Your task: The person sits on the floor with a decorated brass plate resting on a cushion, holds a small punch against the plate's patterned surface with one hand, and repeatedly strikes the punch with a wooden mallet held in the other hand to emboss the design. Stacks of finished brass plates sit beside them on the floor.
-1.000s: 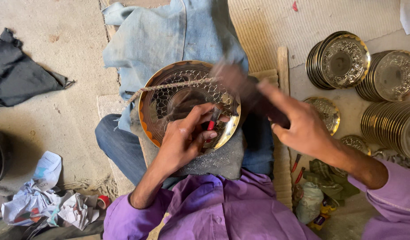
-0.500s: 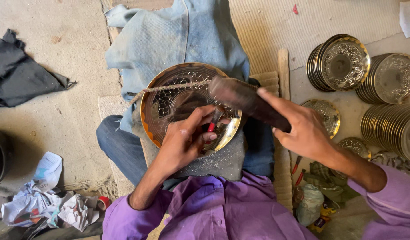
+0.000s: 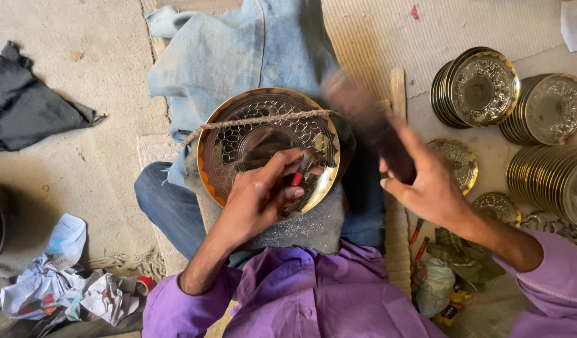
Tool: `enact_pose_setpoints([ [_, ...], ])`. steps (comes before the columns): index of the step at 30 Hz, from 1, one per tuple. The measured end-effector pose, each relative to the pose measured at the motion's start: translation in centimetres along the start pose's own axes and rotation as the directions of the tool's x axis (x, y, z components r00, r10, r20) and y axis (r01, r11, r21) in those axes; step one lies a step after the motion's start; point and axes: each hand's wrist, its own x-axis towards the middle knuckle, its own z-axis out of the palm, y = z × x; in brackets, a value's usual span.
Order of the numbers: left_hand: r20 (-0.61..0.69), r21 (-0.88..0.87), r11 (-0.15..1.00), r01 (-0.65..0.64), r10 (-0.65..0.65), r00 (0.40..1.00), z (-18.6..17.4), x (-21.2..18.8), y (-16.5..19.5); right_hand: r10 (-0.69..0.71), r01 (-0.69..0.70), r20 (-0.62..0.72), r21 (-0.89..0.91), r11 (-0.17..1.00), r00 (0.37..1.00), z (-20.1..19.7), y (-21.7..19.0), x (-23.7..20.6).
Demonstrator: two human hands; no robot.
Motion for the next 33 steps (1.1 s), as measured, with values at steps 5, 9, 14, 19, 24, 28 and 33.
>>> enact_pose_setpoints([
  [5,0.006,-0.084,0.996,-0.039,0.040,0.999,-0.2,0.0,0.0,-0.263,0.276,0.087,-0.394,0.877,0.961,0.3,0.4,0.2],
  [9,-0.025,-0.178,0.980,0.089,-0.095,0.995,-0.7,-0.3,0.2,0.047,-0.040,0.042,-0.167,0.985,0.998,0.7,0.7,-0.3],
  [14,-0.008,-0.109,0.985,0.135,-0.136,0.991,-0.6,-0.3,0.3,-0.192,0.170,-0.051,-0.281,0.944,0.980,0.9,1.0,-0.8],
  [19,0.018,-0.149,0.988,0.030,-0.028,0.999,-0.7,-0.4,0.0,-0.193,0.160,-0.041,-0.407,0.899,0.980,0.6,0.6,-0.7],
  [24,0.017,-0.139,0.988,0.071,-0.069,0.997,-0.8,-0.6,-0.1,-0.050,0.098,-0.149,0.336,0.937,0.988,0.3,-0.6,-0.6],
  [28,0.020,-0.139,0.989,0.047,-0.045,0.999,-0.8,-0.6,0.0,-0.013,0.009,-0.020,-0.181,0.983,1.000,0.3,-1.1,0.1],
  [33,0.025,-0.141,0.990,0.028,-0.025,0.999,-0.8,-0.5,0.0,0.155,-0.156,0.035,0.042,0.987,0.987,0.8,-1.4,0.7],
])
